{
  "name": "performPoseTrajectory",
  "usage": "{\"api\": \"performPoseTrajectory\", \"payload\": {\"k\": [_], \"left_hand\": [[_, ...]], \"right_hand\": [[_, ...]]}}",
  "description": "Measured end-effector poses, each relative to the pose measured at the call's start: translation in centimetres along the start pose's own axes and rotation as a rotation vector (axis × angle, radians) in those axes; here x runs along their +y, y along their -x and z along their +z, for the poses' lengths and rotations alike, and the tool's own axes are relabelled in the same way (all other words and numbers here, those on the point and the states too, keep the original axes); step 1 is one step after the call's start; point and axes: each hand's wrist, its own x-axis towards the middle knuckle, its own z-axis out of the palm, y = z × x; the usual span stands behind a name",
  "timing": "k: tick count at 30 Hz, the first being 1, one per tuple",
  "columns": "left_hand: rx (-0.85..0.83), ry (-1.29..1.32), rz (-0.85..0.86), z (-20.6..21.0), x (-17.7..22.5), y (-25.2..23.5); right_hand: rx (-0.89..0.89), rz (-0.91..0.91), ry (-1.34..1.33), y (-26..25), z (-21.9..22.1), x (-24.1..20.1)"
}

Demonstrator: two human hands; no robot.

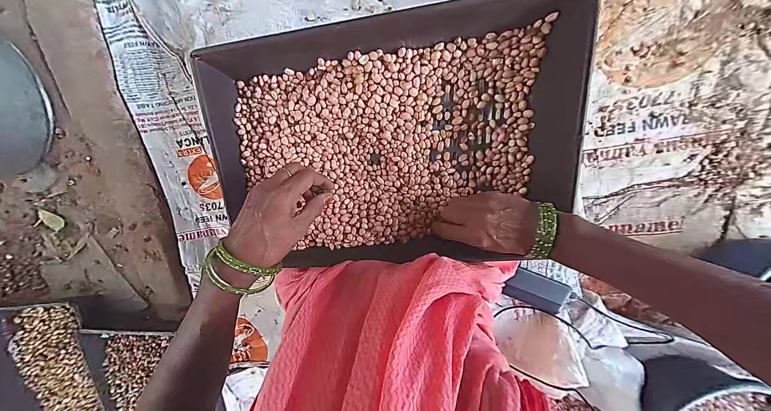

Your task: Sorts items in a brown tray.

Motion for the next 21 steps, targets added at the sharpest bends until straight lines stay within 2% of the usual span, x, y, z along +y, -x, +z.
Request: {"api": "performPoseTrajectory", "payload": {"k": [2, 5, 7, 9, 10, 12, 14, 16, 18, 21], "left_hand": [[0.001, 0.028, 0.026, 0.4, 0.6, -0.5], [0.031, 0.188, 0.189, 0.7, 3.0, -1.7], [0.034, 0.287, 0.302, 1.0, 5.0, -3.0], [-0.01, 0.206, 0.305, 2.0, 5.8, -4.3], [-0.071, 0.144, 0.289, 2.8, 5.7, -4.9], [-0.187, 0.031, 0.277, 4.7, 4.8, -5.9], [-0.209, -0.042, 0.312, 6.1, 3.7, -7.3], [-0.176, -0.078, 0.418, 6.6, 3.1, -9.5], [-0.227, -0.083, 0.506, 6.4, 3.3, -12.2], [-0.275, -0.093, 0.599, 5.8, 4.5, -15.7]], "right_hand": [[0.168, 0.29, -0.216, -0.5, -0.3, -0.8], [0.402, 0.843, -0.982, -2.1, -2.6, -1.5], [0.479, 0.908, -1.461, -2.3, -3.1, -0.6], [0.493, 0.911, -1.678, -2.5, -2.7, -0.4], [0.494, 0.974, -1.702, -2.7, -2.8, -0.7], [0.498, 1.169, -1.645, -3.0, -3.3, -1.1], [0.458, 1.245, -1.426, -2.7, -3.6, -1.3], [0.403, 1.174, -1.065, -2.2, -3.3, -1.4], [0.415, 0.991, -0.68, -2.4, -2.4, -1.2], [0.406, 0.77, -0.367, -4.8, -1.4, -0.9]]}}
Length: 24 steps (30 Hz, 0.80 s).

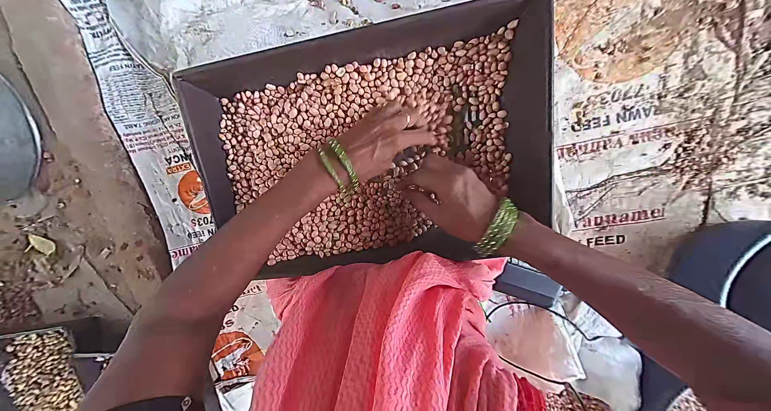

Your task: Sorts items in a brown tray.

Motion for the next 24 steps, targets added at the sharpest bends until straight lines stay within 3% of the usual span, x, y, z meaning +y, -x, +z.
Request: {"api": "performPoseTrajectory", "payload": {"k": [3, 7, 11, 15, 17, 19, 21, 24], "left_hand": [[0.145, 0.032, -0.045, -2.3, 0.7, -1.0], [0.357, 0.064, -0.084, -6.1, 1.2, 2.6], [0.355, -0.004, -0.216, -6.7, 0.6, 7.3], [0.288, -0.018, -0.333, -4.7, 0.7, 9.6], [0.276, -0.001, -0.381, -3.8, 1.0, 10.0], [0.282, -0.011, -0.438, -3.2, 1.2, 10.1], [0.278, -0.033, -0.495, -3.0, 1.1, 9.4], [0.289, -0.127, -0.527, -3.1, 0.1, 6.4]], "right_hand": [[-0.022, -0.247, 0.251, -1.5, 2.4, -0.3], [-0.047, -0.352, 0.458, -1.8, 3.7, -0.7], [-0.097, -0.333, 0.557, -1.4, 3.5, -1.6], [-0.011, -0.361, 0.588, -1.6, 4.1, -0.5], [-0.067, -0.242, 0.449, -1.9, 3.8, -0.5], [-0.184, 0.062, 0.048, -1.9, 1.7, -1.3], [-0.184, 0.298, -0.403, -1.5, -0.9, -1.3], [-0.192, 0.452, -0.942, -0.1, -3.9, 0.6]]}}
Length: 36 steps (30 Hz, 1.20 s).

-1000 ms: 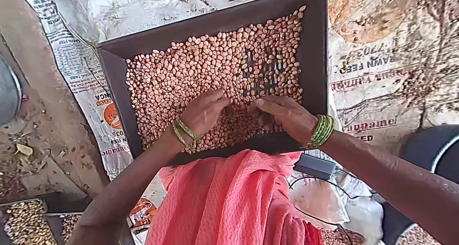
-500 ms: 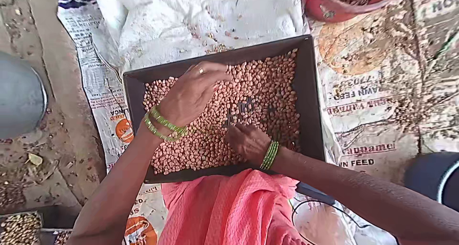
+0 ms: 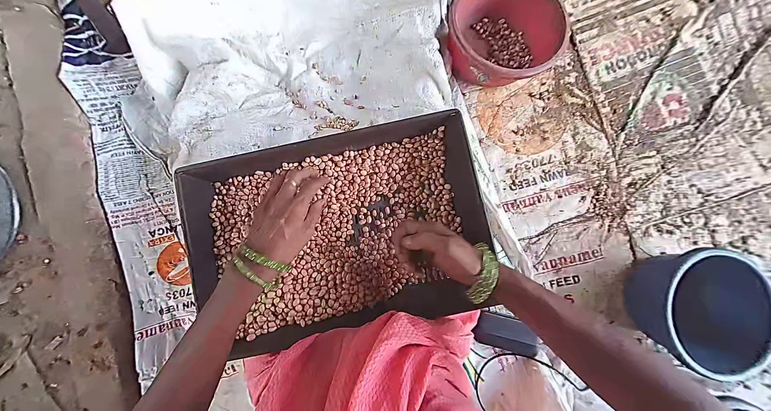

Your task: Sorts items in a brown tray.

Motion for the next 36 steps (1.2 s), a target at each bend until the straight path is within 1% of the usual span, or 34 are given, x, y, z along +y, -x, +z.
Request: {"api": "performPoseTrajectory", "payload": {"k": [2, 5, 7, 9, 11, 13, 14, 17, 19, 20, 23, 24, 26, 28, 31, 33, 34, 35, 36], "left_hand": [[0.065, -0.035, 0.021, 1.3, 0.4, -2.3], [0.221, 0.043, 0.047, 4.2, 1.2, -4.8], [0.288, 0.088, 0.062, 5.9, 1.6, -5.5], [0.354, 0.105, 0.08, 6.9, 1.6, -5.7], [0.376, 0.101, 0.078, 7.1, 1.4, -5.7], [0.363, 0.107, 0.062, 6.9, 1.4, -5.4], [0.365, 0.11, 0.057, 6.9, 1.3, -5.3], [0.377, 0.124, 0.053, 7.1, 1.1, -5.2], [0.376, 0.131, 0.059, 7.2, 1.0, -5.3], [0.372, 0.131, 0.06, 7.2, 1.0, -5.3], [0.383, 0.14, 0.067, 7.2, 1.0, -5.3], [0.392, 0.14, 0.068, 7.3, 1.0, -5.4], [0.406, 0.13, 0.08, 7.6, 0.8, -5.5], [0.399, 0.123, 0.091, 7.6, 0.6, -5.5], [0.399, 0.147, 0.093, 7.5, 0.6, -5.4], [0.403, 0.157, 0.097, 7.5, 0.5, -5.5], [0.41, 0.164, 0.098, 7.5, 0.5, -5.5], [0.413, 0.174, 0.098, 7.5, 0.5, -5.6], [0.411, 0.182, 0.096, 7.5, 0.5, -5.6]], "right_hand": [[0.067, -0.014, -0.036, 1.2, -2.0, -0.4], [0.305, -0.1, 0.057, 2.6, -4.1, -1.8], [0.448, -0.163, 0.249, 2.9, -4.6, -2.7], [0.575, -0.224, 0.596, 2.1, -4.4, -2.8], [0.605, -0.283, 0.89, 0.3, -4.1, -2.5], [0.582, -0.317, 1.097, -1.9, -3.7, -2.0], [0.569, -0.305, 1.187, -3.0, -3.6, -1.7], [0.58, -0.306, 1.379, -5.4, -3.6, -1.2], [0.583, -0.288, 1.436, -6.1, -3.5, -1.3], [0.576, -0.266, 1.44, -6.2, -3.5, -1.5], [0.51, -0.1, 1.392, -5.6, -3.1, -2.1], [0.5, -0.073, 1.378, -5.4, -3.1, -1.9], [0.506, -0.093, 1.329, -5.0, -3.4, -1.4], [0.518, -0.109, 1.137, -4.3, -3.6, -2.2], [0.566, -0.202, 0.705, -2.3, -4.8, -4.3], [0.536, -0.308, 0.347, -1.1, -5.8, -5.4], [0.515, -0.335, 0.241, -0.5, -6.2, -5.7], [0.508, -0.341, 0.229, 0.0, -6.6, -5.8], [0.508, -0.327, 0.306, 0.4, -6.7, -5.7]]}}
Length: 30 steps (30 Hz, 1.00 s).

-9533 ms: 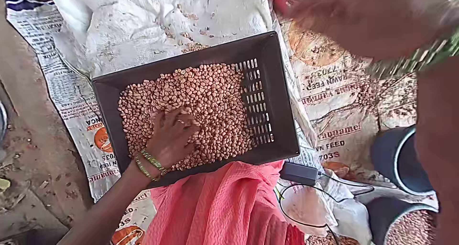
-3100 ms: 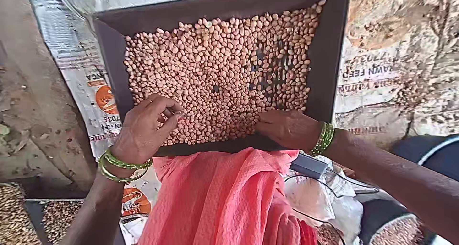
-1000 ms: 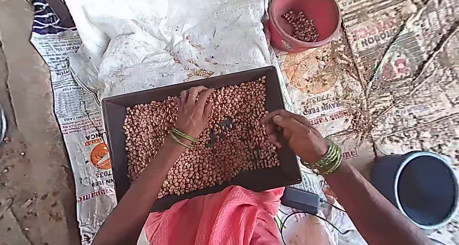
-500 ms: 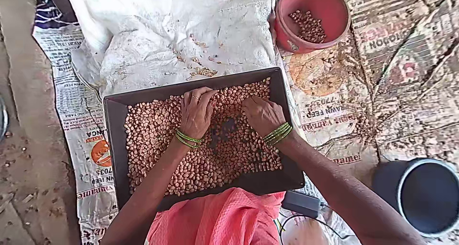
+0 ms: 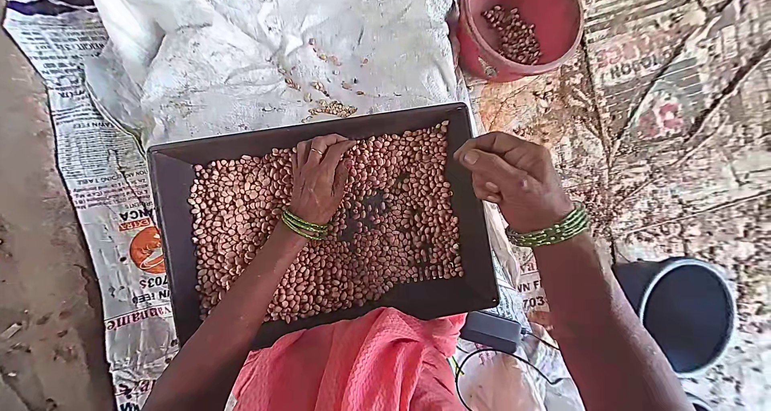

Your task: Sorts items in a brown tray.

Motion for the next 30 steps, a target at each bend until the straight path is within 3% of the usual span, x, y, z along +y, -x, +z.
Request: {"api": "performPoseTrajectory", "payload": {"k": [2, 4, 7, 9, 13, 18, 22, 26, 28, 30], "left_hand": [[-0.013, 0.005, -0.016, -0.1, 0.1, 0.0], [-0.024, 0.003, -0.026, -0.3, 0.2, 0.0], [-0.025, 0.009, -0.024, -0.3, 0.0, 0.1], [-0.015, 0.015, -0.011, -0.2, -0.2, 0.1], [-0.004, 0.014, -0.007, -0.2, 0.0, 0.0], [-0.034, 0.019, -0.029, -0.5, 0.2, 0.1], [-0.017, -0.013, -0.024, -0.1, 0.3, 0.2], [-0.006, -0.029, -0.041, 0.2, 0.5, 0.3], [-0.006, -0.029, -0.041, 0.2, 0.5, 0.4], [-0.012, -0.024, -0.045, 0.1, 0.4, 0.4]], "right_hand": [[-0.079, -0.007, 0.29, 0.8, 0.4, 0.0], [-0.154, 0.019, 0.386, 1.4, 1.6, 0.3], [-0.17, 0.18, -0.143, 1.4, 2.8, 1.0], [-0.099, 0.244, -0.286, 0.9, 2.9, 1.5], [-0.105, 0.201, 0.223, 0.0, 4.2, 2.0], [-0.037, -0.173, 0.903, -0.9, 7.3, 4.8], [-0.019, -0.323, 1.159, -0.3, 8.7, 5.1], [0.025, -0.382, 1.165, -0.1, 9.5, 5.5], [-0.06, -0.269, 1.054, 0.5, 9.2, 4.9], [-0.226, -0.037, 0.803, 1.5, 8.1, 3.2]]}}
